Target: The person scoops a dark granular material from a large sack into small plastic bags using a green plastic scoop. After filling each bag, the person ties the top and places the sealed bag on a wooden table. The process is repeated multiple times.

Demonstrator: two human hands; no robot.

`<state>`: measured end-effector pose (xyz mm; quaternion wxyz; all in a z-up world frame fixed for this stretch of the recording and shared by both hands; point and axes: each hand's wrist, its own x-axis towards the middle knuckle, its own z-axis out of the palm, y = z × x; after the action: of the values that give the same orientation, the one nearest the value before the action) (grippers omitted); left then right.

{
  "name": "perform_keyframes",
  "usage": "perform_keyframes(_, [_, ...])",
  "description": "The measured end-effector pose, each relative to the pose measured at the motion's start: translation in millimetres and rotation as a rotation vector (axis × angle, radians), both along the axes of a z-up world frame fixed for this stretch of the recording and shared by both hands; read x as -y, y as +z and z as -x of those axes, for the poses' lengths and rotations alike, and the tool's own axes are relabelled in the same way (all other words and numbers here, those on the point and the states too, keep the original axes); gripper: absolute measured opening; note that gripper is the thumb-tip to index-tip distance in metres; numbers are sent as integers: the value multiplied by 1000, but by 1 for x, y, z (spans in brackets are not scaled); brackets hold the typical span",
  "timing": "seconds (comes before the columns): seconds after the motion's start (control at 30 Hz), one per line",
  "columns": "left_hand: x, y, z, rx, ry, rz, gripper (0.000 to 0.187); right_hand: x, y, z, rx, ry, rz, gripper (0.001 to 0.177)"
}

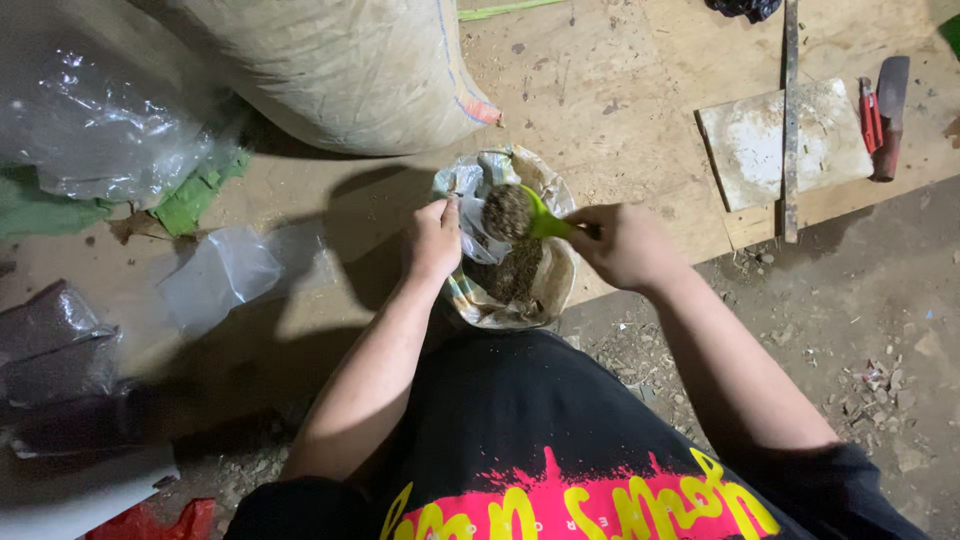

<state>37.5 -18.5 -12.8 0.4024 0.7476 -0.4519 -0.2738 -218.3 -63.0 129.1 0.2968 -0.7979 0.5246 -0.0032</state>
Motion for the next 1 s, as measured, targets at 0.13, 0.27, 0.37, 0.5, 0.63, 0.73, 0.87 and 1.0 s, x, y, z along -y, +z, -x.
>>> perform_keyframes(0.13, [2, 1, 1, -97, -10, -15, 37, -9, -7, -19, -4, 58, 153, 31])
perform_keyframes(0.27, [3, 9, -1, -227, 20, -172, 38, -30, -17, -31, -261, 96, 122, 33])
perform_keyframes(0.37, [2, 8, -4, -93, 9, -134, 36, -42, -23, -33, -122, 231, 456, 53])
perform_keyframes(0.5, [4, -12, -11, -105, -31, -50, 36, -47, -18, -27, -122, 227, 473, 52])
perform_keyframes(0.63, [8, -31, -19, -169, -25, -7, 35, -40, 3, -15, -116, 87, 253, 36])
perform_keyframes(0.73, [9, -33, -26, -168, -5, 114, 33, -33, 17, -5, -104, 70, 192, 32])
perform_keyframes(0.87, [15, -27, -34, -163, 47, 66, 33, -24, 9, -14, -423, 134, -78, 46])
perform_keyframes(1.0, [28, -20, -33, -272, 45, 217, 33, -19, -34, -51, -520, 270, -335, 39])
